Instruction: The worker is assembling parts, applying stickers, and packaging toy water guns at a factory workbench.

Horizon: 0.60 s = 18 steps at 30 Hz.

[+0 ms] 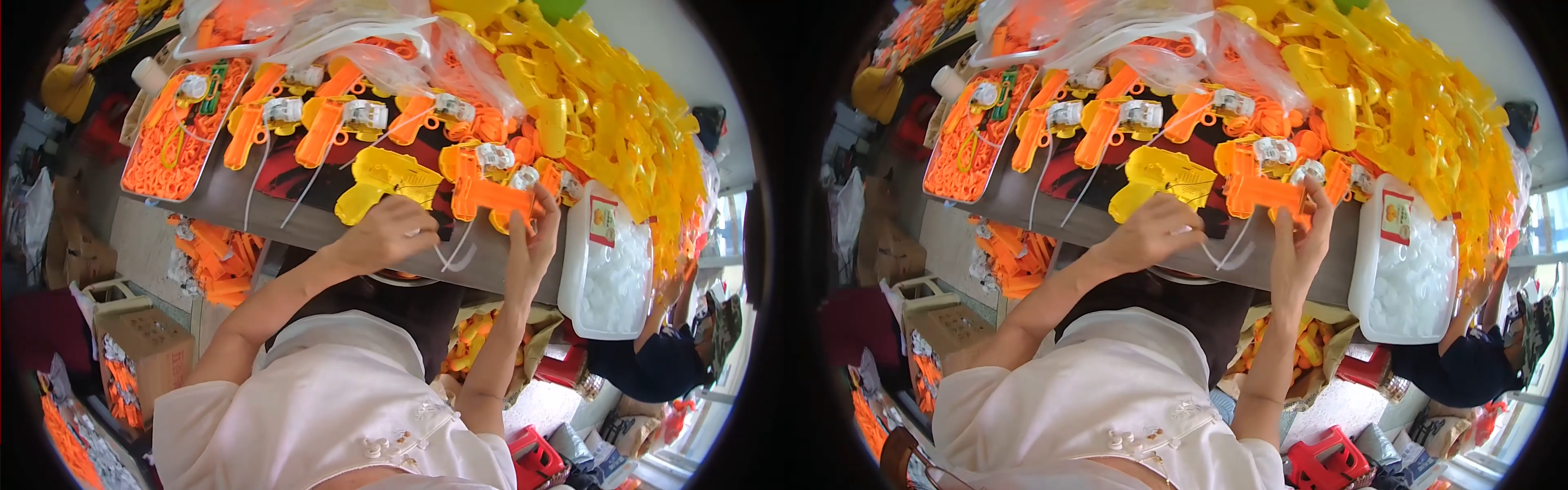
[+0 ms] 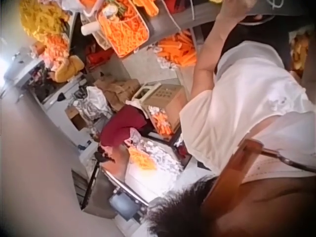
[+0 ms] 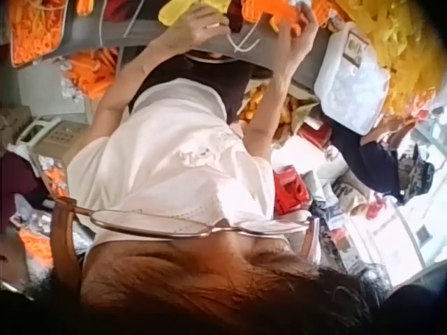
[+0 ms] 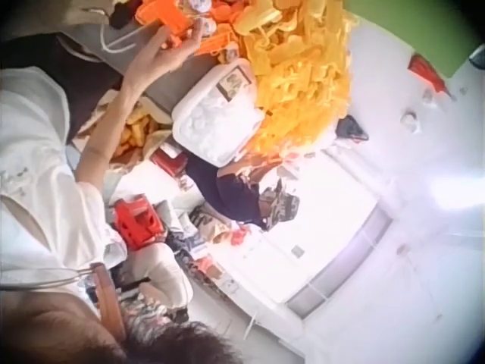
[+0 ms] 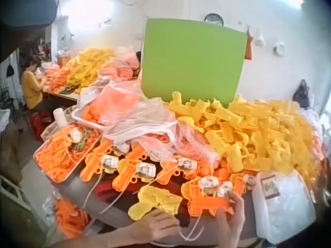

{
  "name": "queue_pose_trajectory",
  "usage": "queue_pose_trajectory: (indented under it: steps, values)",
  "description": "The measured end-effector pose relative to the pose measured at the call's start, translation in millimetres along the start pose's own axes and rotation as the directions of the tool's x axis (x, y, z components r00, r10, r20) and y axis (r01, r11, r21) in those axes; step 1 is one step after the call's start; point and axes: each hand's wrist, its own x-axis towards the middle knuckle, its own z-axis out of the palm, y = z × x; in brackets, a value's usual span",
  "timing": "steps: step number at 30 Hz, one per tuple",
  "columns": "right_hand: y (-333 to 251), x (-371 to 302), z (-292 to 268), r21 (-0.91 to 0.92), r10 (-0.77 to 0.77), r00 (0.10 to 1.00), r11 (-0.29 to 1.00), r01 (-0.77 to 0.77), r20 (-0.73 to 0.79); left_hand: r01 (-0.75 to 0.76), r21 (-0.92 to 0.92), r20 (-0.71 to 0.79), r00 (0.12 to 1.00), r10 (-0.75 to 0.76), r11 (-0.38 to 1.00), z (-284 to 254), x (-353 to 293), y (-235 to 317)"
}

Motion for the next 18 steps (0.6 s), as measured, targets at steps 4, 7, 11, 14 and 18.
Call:
queue_pose_trajectory:
  steps: [4, 7, 11, 14, 18]
  values:
    - [-3, 24, 31, -0.319, -0.371, 0.923, 0.866, 0.384, 0.104, -0.007, 0.007, 0.064, 0.998, 0.006, 1.0, -11, 10, 11]
    - [-5, 18, 54, -0.312, -0.659, 0.7, 0.627, 0.713, 0.274, 0.584, -0.57, -0.044, 0.681, -0.731, 0.578, -33, -9, 16]
    - [2, -17, 87, -0.005, -0.749, 0.294, 0.362, 0.932, 0.593, 0.503, -0.864, 0.273, 0.418, -0.866, -0.03, -55, -18, -4]
    - [-12, -38, 99, 0.146, -0.763, 0.237, 0.396, 0.906, 0.601, 0.675, -0.715, 0.22, 0.464, -0.858, 0.182, -46, -48, -30]
    - [18, -85, 76, -0.144, -0.478, 0.819, 0.83, 0.54, 0.316, 0.661, -0.747, 0.303, 0.434, -0.849, 0.071, -55, -32, -14]
